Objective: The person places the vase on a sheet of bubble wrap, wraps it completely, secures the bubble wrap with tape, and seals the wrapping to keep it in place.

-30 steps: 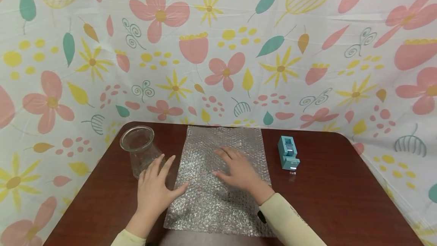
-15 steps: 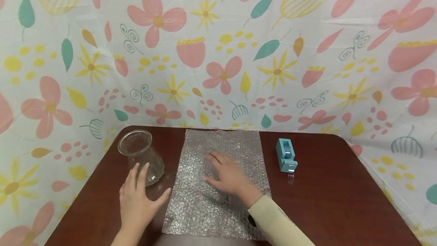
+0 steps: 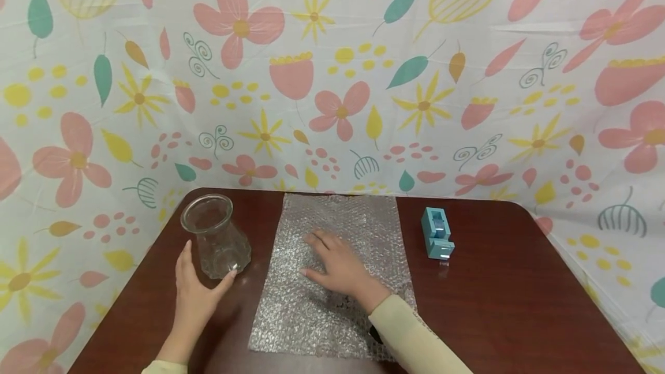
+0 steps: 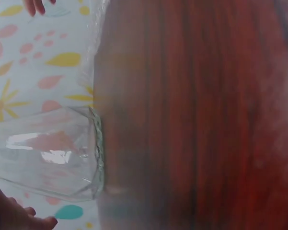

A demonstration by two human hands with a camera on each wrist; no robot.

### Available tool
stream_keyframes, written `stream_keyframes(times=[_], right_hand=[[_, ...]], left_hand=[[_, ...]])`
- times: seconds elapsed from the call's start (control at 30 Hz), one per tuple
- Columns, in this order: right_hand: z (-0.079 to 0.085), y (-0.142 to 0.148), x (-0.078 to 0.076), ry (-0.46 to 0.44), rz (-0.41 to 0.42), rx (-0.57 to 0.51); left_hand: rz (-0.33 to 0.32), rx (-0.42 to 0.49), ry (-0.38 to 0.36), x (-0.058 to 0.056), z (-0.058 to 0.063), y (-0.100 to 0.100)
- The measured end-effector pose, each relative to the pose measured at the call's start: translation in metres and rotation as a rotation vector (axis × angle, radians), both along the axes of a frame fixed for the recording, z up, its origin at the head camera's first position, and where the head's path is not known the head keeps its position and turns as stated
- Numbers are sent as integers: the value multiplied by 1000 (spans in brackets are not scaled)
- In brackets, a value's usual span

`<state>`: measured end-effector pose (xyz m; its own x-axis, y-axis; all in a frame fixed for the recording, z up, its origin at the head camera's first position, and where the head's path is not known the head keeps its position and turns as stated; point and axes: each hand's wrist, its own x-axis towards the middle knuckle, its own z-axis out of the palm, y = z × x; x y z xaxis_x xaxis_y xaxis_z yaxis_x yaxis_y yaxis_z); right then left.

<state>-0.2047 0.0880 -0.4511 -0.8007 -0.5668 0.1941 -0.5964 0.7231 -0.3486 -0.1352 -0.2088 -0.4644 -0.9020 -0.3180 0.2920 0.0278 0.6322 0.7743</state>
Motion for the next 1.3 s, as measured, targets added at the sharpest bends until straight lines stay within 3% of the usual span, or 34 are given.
stream_keyframes(times=[0.57,0.87,1.13,1.3], right_hand=[[0,-12,-2,14,-16,-14],[0,-17,-2,-39,-15,-17],[-1,-20,-4,-46,-9,-20],[-2,-19,-5,-59,-10,-40]], left_hand=[[-52,241,-108,-34,-8,-20],[-94,237,-186,-46,-14,-29],[-103,234,-123,-56,-21,-30],[-108,239,-134,-58,-22,-30]])
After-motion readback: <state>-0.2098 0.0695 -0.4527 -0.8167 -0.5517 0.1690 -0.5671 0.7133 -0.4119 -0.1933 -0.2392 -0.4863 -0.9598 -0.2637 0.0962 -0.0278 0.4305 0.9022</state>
